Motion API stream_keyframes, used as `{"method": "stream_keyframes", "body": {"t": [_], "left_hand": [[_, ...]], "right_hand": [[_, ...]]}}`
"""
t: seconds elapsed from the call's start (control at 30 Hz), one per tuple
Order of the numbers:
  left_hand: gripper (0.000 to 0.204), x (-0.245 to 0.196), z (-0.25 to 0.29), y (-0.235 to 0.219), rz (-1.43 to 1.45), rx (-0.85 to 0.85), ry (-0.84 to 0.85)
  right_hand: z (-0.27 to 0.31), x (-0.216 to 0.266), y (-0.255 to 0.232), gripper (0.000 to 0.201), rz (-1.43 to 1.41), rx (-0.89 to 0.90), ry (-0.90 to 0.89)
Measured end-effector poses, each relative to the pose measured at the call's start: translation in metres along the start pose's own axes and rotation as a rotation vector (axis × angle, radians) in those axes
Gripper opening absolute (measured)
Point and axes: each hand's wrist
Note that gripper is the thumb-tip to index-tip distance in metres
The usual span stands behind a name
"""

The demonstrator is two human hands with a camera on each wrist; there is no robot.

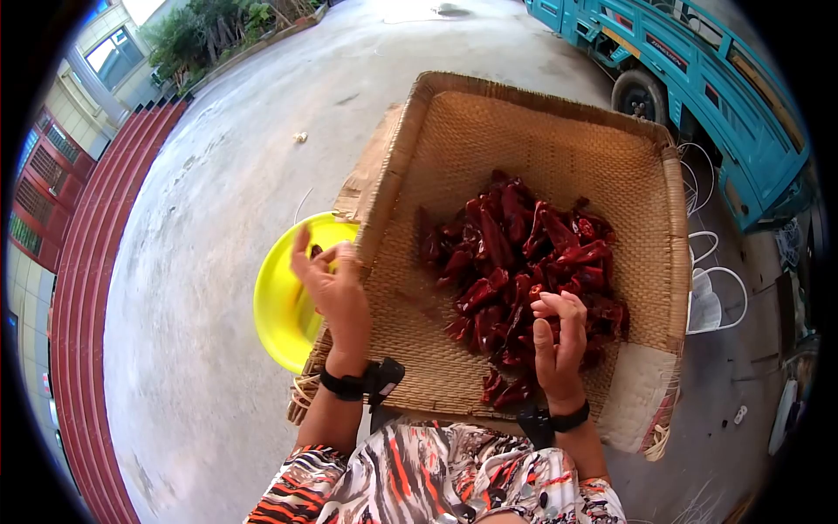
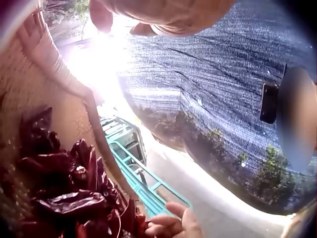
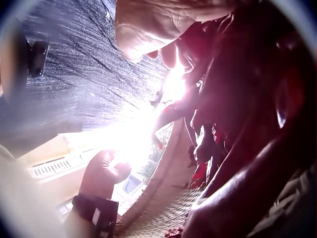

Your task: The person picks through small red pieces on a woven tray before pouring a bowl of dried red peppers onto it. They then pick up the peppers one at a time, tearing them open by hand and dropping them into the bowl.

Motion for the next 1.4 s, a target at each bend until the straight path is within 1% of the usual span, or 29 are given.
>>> {"method": "stream_keyframes", "body": {"t": [0.03,0.07,0.13,0.17,0.23,0.3,0.33,0.47,0.5,0.57,0.63,0.67,0.7,0.77,0.8,0.9,0.97,1.0,1.03,1.1,1.13,1.17,1.23,1.27,1.4], "left_hand": [[0.051,0.004,0.000,0.001,-0.078,0.117,0.011],[0.037,0.007,0.008,0.010,-0.037,0.210,-0.042],[0.027,0.024,0.010,0.026,-0.177,0.458,0.029],[0.026,0.031,0.012,0.033,-0.240,0.526,-0.015],[0.031,0.057,0.012,0.043,-0.433,0.651,0.118],[0.034,0.066,0.021,0.048,-0.599,0.684,0.172],[0.033,0.066,0.024,0.048,-0.599,0.700,0.164],[0.031,0.065,0.028,0.049,-0.666,0.640,0.217],[0.030,0.068,0.027,0.048,-0.677,0.588,0.313],[0.023,0.061,0.021,0.044,-0.627,0.592,0.233],[0.014,0.072,0.018,0.039,-0.466,0.506,0.179],[0.015,0.073,0.018,0.037,-0.408,0.471,0.142],[0.017,0.064,0.019,0.036,-0.352,0.436,0.104],[0.022,0.050,0.022,0.036,0.042,0.454,-0.093],[0.027,0.025,0.026,0.040,0.252,0.528,-0.169],[0.025,0.008,0.029,0.027,0.363,0.842,-0.489],[0.021,0.011,0.036,0.027,0.420,0.929,-0.411],[0.020,0.005,0.038,0.028,0.444,0.992,-0.448],[0.019,0.005,0.039,0.026,0.402,1.054,-0.447],[0.019,0.007,0.040,0.026,0.418,1.145,-0.514],[0.020,0.006,0.040,0.026,0.461,1.166,-0.542],[0.021,0.007,0.039,0.024,0.451,1.189,-0.556],[0.019,0.014,0.036,0.021,0.549,1.221,-0.629],[0.019,0.016,0.035,0.021,0.604,1.229,-0.634],[0.017,0.020,0.035,0.022,0.778,1.241,-0.649]], "right_hand": [[-0.001,0.000,0.000,0.027,0.013,0.012,-0.008],[-0.001,0.001,0.000,0.027,0.026,0.023,-0.017],[-0.001,0.001,0.001,0.025,0.038,0.026,-0.036],[-0.001,0.001,0.001,0.024,0.045,0.027,-0.045],[-0.001,0.000,0.001,0.023,0.055,0.013,-0.066],[0.000,0.000,0.000,0.022,0.057,0.007,-0.069],[0.000,0.000,0.001,0.021,0.055,0.005,-0.062],[-0.003,0.004,0.002,0.020,0.037,0.006,-0.046],[-0.004,0.005,0.002,0.021,0.031,-0.003,-0.035],[-0.003,0.004,0.001,0.023,0.039,-0.011,-0.040],[-0.003,0.002,0.001,0.024,0.041,-0.019,-0.063],[-0.002,0.002,0.001,0.025,0.039,-0.021,-0.058],[-0.001,0.001,0.002,0.025,0.036,-0.026,-0.054],[0.000,0.000,0.002,0.027,0.038,-0.048,-0.056],[0.000,0.000,0.001,0.029,0.048,-0.058,-0.056],[0.000,0.004,0.002,0.041,0.074,-0.111,-0.070],[-0.003,0.007,0.003,0.047,0.103,-0.111,-0.051],[-0.004,0.008,0.005,0.051,0.114,-0.109,-0.044],[-0.004,0.007,0.005,0.052,0.150,-0.078,-0.079],[-0.005,0.005,0.005,0.054,0.215,-0.017,-0.156],[-0.004,0.006,0.008,0.049,0.224,0.003,-0.138],[-0.003,0.004,0.009,0.048,0.221,0.015,-0.146],[-0.001,0.000,0.010,0.045,0.218,0.035,-0.157],[-0.001,0.001,0.011,0.042,0.210,0.025,-0.152],[0.002,0.003,0.016,0.043,0.102,0.091,-0.153]]}}
Point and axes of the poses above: each hand's wrist, its own z-axis away from the middle knuckle, its own y-axis out of the palm, x = y × z, and after that the axes turned 2 degrees about x, right-handed
